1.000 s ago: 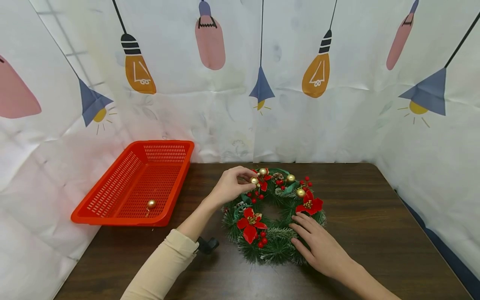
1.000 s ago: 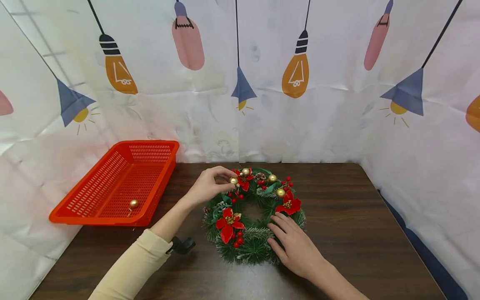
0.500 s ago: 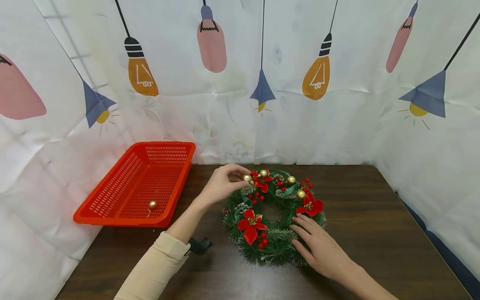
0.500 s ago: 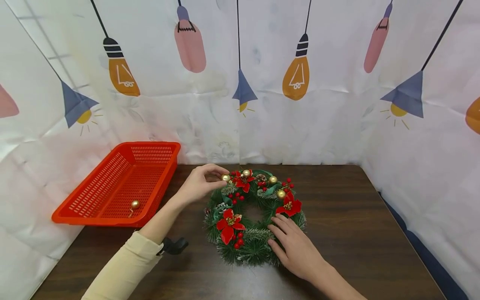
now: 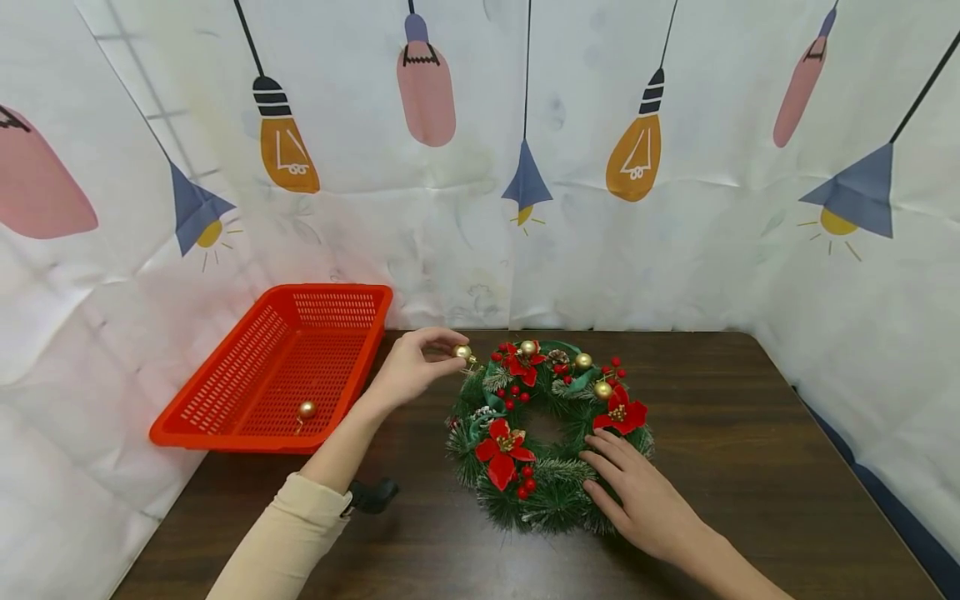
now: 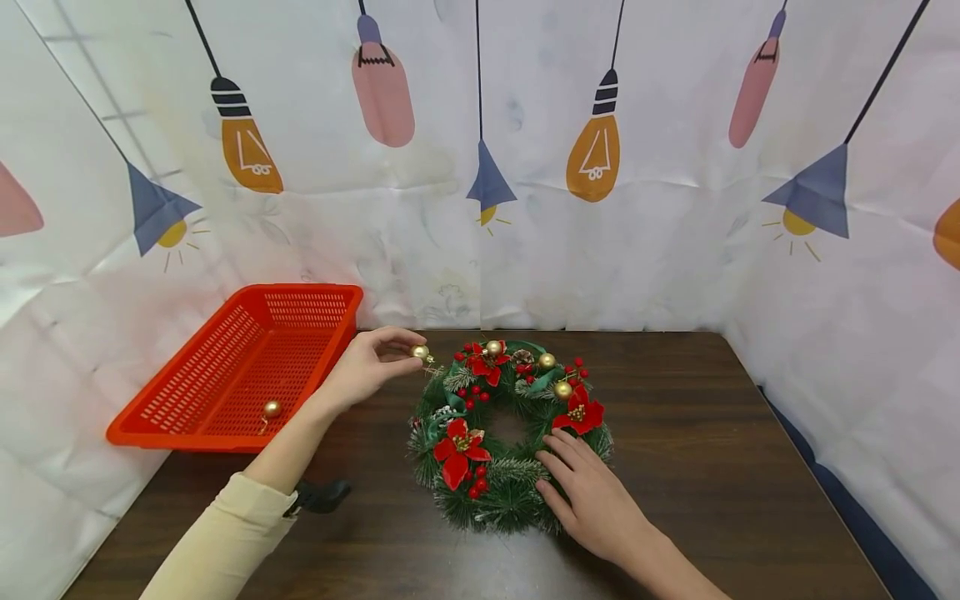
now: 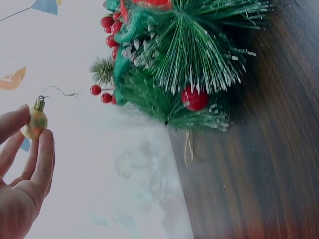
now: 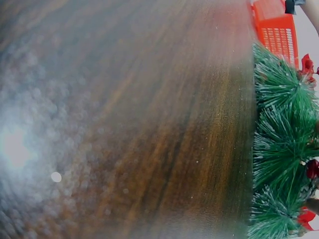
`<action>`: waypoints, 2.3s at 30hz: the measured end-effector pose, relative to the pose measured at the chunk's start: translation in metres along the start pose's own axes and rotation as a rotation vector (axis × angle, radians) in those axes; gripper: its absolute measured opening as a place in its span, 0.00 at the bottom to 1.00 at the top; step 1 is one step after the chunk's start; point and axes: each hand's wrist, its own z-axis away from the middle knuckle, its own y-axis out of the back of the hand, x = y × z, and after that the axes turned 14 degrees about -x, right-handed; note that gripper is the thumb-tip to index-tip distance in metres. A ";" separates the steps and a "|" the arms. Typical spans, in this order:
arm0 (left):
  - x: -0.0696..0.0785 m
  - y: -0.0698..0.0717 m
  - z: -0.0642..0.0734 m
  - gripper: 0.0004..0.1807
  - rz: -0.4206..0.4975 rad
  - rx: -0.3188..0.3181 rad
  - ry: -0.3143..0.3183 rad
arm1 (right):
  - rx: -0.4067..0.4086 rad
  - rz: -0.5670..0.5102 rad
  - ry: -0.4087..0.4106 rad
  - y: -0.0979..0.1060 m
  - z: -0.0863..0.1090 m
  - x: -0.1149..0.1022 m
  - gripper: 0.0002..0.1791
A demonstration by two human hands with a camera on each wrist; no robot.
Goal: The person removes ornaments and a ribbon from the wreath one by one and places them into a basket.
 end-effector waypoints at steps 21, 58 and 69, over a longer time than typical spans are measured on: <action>-0.045 0.049 0.030 0.19 0.044 0.131 0.083 | 0.003 -0.017 0.003 -0.002 0.001 0.000 0.23; -0.102 0.116 0.106 0.29 0.024 0.324 0.412 | 0.052 -0.063 0.137 -0.005 0.007 0.009 0.25; -0.105 0.118 0.111 0.31 0.014 0.322 0.418 | 0.080 -0.027 0.147 -0.005 0.006 0.008 0.25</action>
